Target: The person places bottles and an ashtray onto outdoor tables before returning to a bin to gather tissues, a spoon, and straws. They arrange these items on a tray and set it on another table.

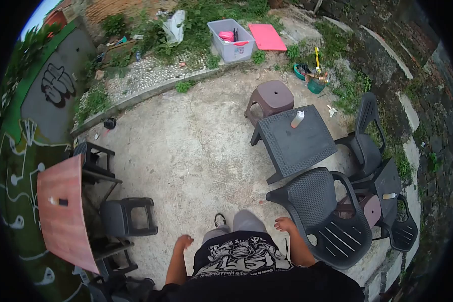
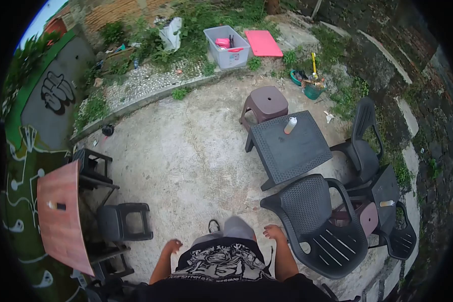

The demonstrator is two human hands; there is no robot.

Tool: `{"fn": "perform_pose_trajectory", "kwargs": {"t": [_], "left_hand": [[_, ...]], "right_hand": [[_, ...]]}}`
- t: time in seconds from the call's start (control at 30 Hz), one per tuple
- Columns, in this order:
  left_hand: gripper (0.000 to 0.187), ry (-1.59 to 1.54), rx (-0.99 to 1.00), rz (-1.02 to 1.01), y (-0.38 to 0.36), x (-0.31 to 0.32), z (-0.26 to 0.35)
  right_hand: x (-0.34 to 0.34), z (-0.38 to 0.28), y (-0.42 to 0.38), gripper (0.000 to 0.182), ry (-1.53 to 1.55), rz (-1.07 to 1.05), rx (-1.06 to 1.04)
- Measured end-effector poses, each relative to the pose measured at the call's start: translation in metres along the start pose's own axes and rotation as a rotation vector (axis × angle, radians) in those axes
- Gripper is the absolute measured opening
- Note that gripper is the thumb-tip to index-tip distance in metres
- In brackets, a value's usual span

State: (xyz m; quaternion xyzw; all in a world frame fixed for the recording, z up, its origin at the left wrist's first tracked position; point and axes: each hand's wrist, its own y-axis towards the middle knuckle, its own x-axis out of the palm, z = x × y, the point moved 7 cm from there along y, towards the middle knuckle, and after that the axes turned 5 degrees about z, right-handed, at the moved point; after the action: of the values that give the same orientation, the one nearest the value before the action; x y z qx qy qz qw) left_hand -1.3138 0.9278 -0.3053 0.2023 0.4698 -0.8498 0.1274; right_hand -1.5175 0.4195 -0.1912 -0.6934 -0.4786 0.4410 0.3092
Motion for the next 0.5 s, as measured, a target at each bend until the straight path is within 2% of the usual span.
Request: {"fn": "perform_pose_trajectory", "kwargs": {"t": [0.03,0.07,0.17,0.23,0.3,0.37,0.4,0.47,0.5], "left_hand": [[0.042,-0.245,-0.374,0.172,-0.020,-0.076,0.031],[0.043,-0.154,-0.268,0.314,0.012,-0.127,0.036],[0.041,-0.167,-0.210,0.470,0.080,-0.279,0.085],[0.039,-0.170,-0.138,0.534,0.133,-0.359,0.110],[0.039,-0.205,-0.141,0.570,0.175,-0.421,0.139],[0.040,-0.218,-0.179,0.510,0.224,-0.463,0.159],[0.040,-0.227,-0.224,0.447,0.243,-0.476,0.163],[0.041,-0.267,-0.226,0.377,0.288,-0.514,0.188],[0.042,-0.295,-0.212,0.371,0.304,-0.533,0.203]], "right_hand": [[-0.005,-0.006,0.011,0.041,0.012,-0.001,0.013],[-0.012,-0.014,0.026,0.038,0.078,-0.017,0.095],[-0.031,-0.063,0.066,0.029,0.185,-0.006,0.218],[-0.049,-0.105,0.099,0.024,0.084,0.041,0.303],[-0.068,-0.140,0.156,0.020,0.125,0.061,0.297],[-0.094,-0.188,0.225,0.020,-0.087,0.003,0.101],[-0.106,-0.218,0.236,0.020,-0.080,-0.003,0.111],[-0.148,-0.321,0.285,0.018,0.062,0.006,-0.036],[-0.174,-0.380,0.304,0.019,-0.215,0.070,-0.256]]}}
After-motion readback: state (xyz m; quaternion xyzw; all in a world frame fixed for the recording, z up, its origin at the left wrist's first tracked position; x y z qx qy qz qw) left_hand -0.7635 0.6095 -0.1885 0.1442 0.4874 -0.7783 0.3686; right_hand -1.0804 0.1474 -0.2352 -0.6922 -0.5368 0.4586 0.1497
